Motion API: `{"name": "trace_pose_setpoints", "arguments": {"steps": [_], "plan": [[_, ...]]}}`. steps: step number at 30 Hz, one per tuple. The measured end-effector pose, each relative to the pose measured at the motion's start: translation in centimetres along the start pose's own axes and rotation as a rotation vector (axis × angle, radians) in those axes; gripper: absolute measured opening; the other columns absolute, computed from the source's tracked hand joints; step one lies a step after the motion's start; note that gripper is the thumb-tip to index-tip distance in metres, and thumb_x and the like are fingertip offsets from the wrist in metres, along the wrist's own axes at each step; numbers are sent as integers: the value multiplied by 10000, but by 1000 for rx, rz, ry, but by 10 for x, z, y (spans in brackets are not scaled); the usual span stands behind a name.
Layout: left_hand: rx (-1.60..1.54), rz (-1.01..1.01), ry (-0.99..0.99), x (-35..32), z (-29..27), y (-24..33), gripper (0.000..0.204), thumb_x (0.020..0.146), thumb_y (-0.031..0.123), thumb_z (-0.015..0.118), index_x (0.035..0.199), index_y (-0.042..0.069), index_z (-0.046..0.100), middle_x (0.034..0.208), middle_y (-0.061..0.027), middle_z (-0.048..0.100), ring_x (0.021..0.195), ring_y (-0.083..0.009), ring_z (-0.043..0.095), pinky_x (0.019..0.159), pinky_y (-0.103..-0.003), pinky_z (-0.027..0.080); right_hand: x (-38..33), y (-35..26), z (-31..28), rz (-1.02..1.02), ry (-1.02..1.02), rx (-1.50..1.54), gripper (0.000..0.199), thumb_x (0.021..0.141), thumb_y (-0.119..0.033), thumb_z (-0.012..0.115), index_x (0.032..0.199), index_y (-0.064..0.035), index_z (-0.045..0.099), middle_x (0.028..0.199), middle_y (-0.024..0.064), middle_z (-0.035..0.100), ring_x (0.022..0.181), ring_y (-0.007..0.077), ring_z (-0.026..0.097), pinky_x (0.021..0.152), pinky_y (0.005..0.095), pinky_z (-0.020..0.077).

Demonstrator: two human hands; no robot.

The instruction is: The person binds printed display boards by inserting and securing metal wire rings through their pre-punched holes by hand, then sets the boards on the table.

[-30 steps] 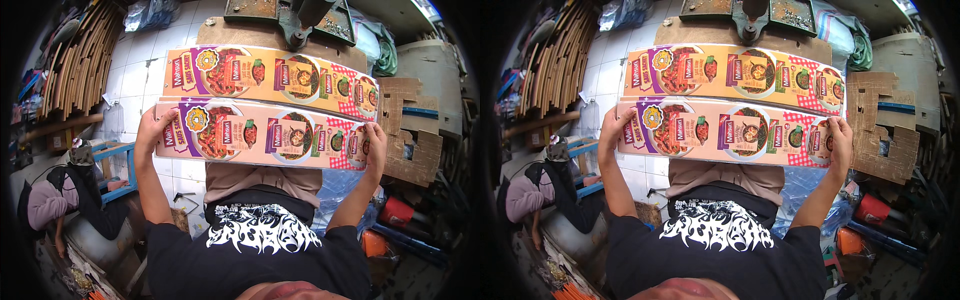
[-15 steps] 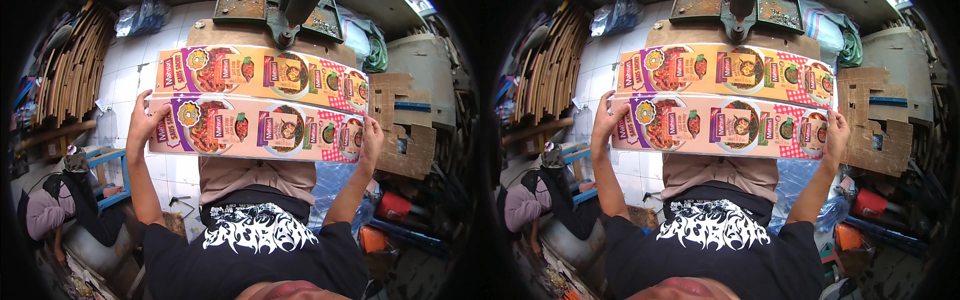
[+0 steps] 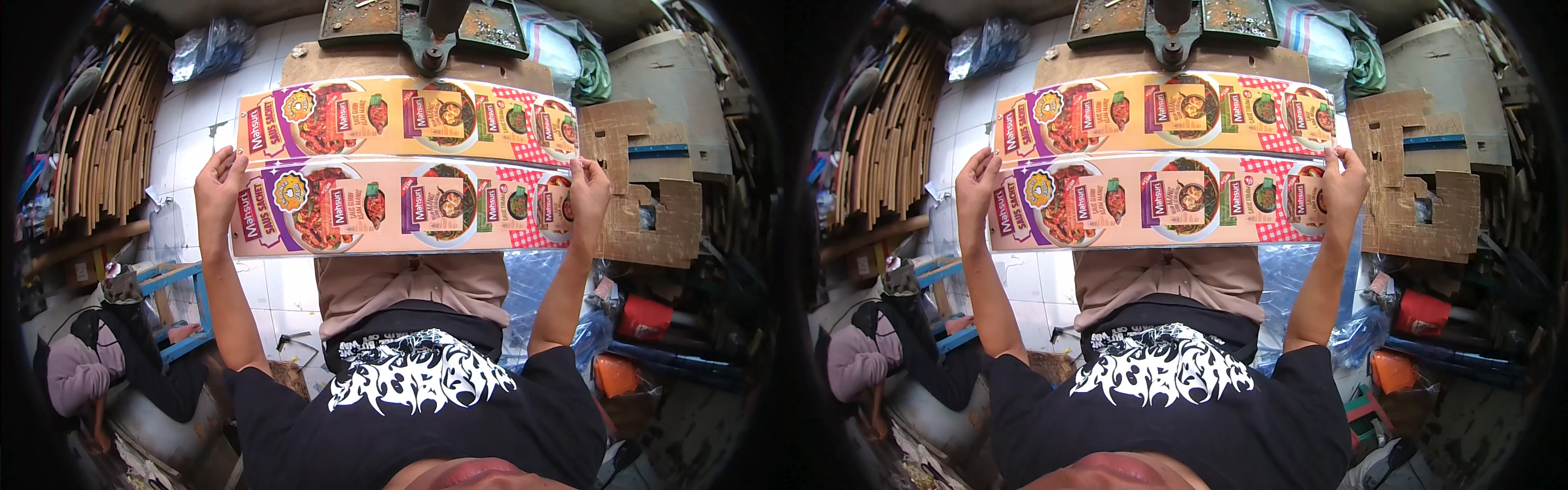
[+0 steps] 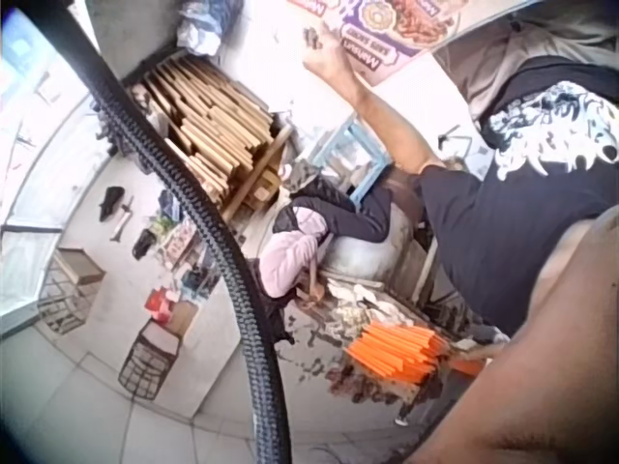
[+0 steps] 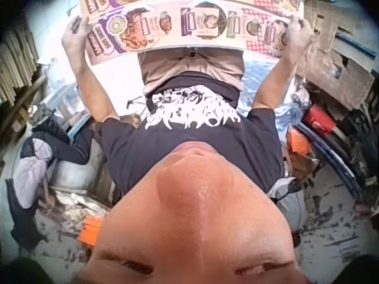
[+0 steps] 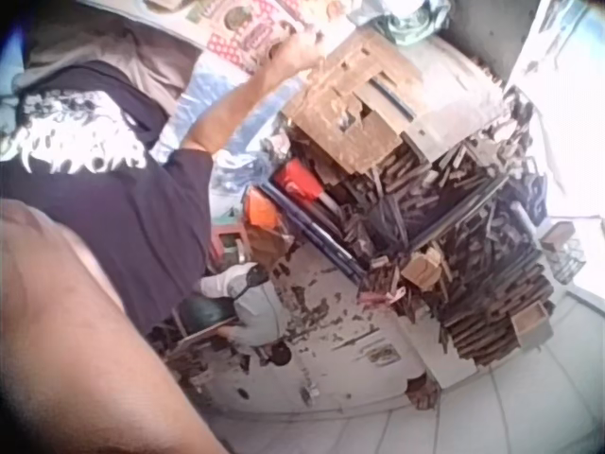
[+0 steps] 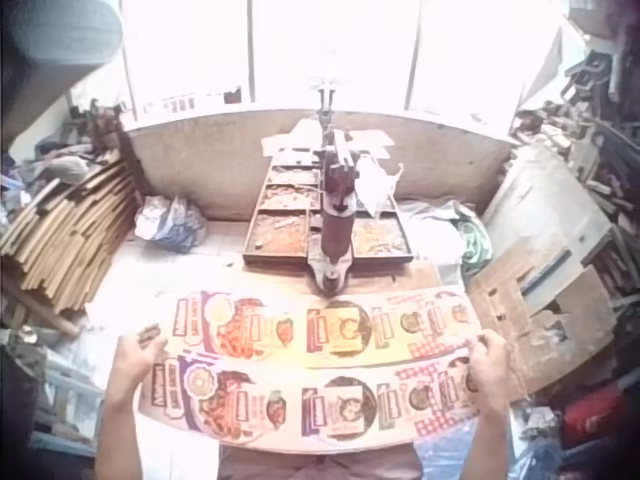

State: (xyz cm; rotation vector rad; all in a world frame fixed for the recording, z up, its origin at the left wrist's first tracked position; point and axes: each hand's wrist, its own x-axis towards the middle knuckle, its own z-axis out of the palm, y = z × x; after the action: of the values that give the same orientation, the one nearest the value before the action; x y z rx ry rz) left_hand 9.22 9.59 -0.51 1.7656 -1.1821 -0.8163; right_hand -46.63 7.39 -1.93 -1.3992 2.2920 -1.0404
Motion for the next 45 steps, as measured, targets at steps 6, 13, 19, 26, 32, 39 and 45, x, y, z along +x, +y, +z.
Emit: {"name": "trace_pose_setpoints", "arguments": {"steps": [6, 13, 19, 26, 32, 39, 45], "plan": [[-44, -5, 23, -7, 8, 11, 529, 901, 173, 646, 1274, -152, 458, 1202, -284, 580, 1038, -242, 633, 832, -267, 544, 2, -2, 1, -25, -4, -10, 267, 864, -243, 676, 965, 3, 687, 869, 170, 706, 806, 243, 687, 755, 367, 509], [-29, 7, 41, -8, 10, 8, 535, 894, 171, 654, 1278, -147, 461, 1221, -287, 571, 1020, -245, 641, 795, -282, 557, 32, 22, -8, -23, -55, 438, 225, 919, -189, 634, 967, 27, 677, 845, 97, 694, 747, 155, 652, 696, 297, 514], [-37, 5, 47, -7, 11, 12, 557, 877, 149, 673, 1291, -149, 448, 1221, -282, 575, 960, -228, 661, 772, -275, 558, 27, -13, -16, 168, -402, 1121, 161, 945, -137, 590, 1033, -2, 600, 955, 103, 669, 793, 167, 662, 700, 304, 569], [-9, 8, 31, -5, 10, 10, 579, 888, 145, 656, 1321, -147, 406, 1230, -272, 568, 937, -205, 662, 741, -256, 561, 40, -5, -10, 143, -409, 1019, 193, 921, -152, 627, 1011, 19, 631, 923, 104, 676, 777, 164, 673, 676, 316, 601], [-46, -4, 12, -6, 12, 16, 604, 910, 160, 626, 1356, -145, 356, 1232, -262, 565, 904, -185, 667, 708, -235, 559, 46, -8, -11, 182, -353, 1052, 204, 915, -141, 632, 1021, 35, 637, 929, 121, 683, 777, 176, 680, 656, 327, 603], [-137, -49, -54, -5, 11, 18, 641, 916, 159, 616, 1388, -144, 306, 1137, -228, 622, 821, -142, 667, 649, -226, 548, 49, -14, -18, 236, -343, 1127, 201, 912, -119, 628, 1042, 34, 640, 914, 129, 680, 789, 199, 682, 671, 360, 607], [-56, 42, 39, -4, 12, 18, 614, 896, 190, 636, 1380, -93, 386, 1085, -228, 644, 757, -151, 680, 585, -232, 537, 48, -28, -26, 237, -333, 1205, 204, 917, -110, 615, 1049, 44, 637, 929, 136, 678, 799, 209, 681, 705, 363, 610]]}}
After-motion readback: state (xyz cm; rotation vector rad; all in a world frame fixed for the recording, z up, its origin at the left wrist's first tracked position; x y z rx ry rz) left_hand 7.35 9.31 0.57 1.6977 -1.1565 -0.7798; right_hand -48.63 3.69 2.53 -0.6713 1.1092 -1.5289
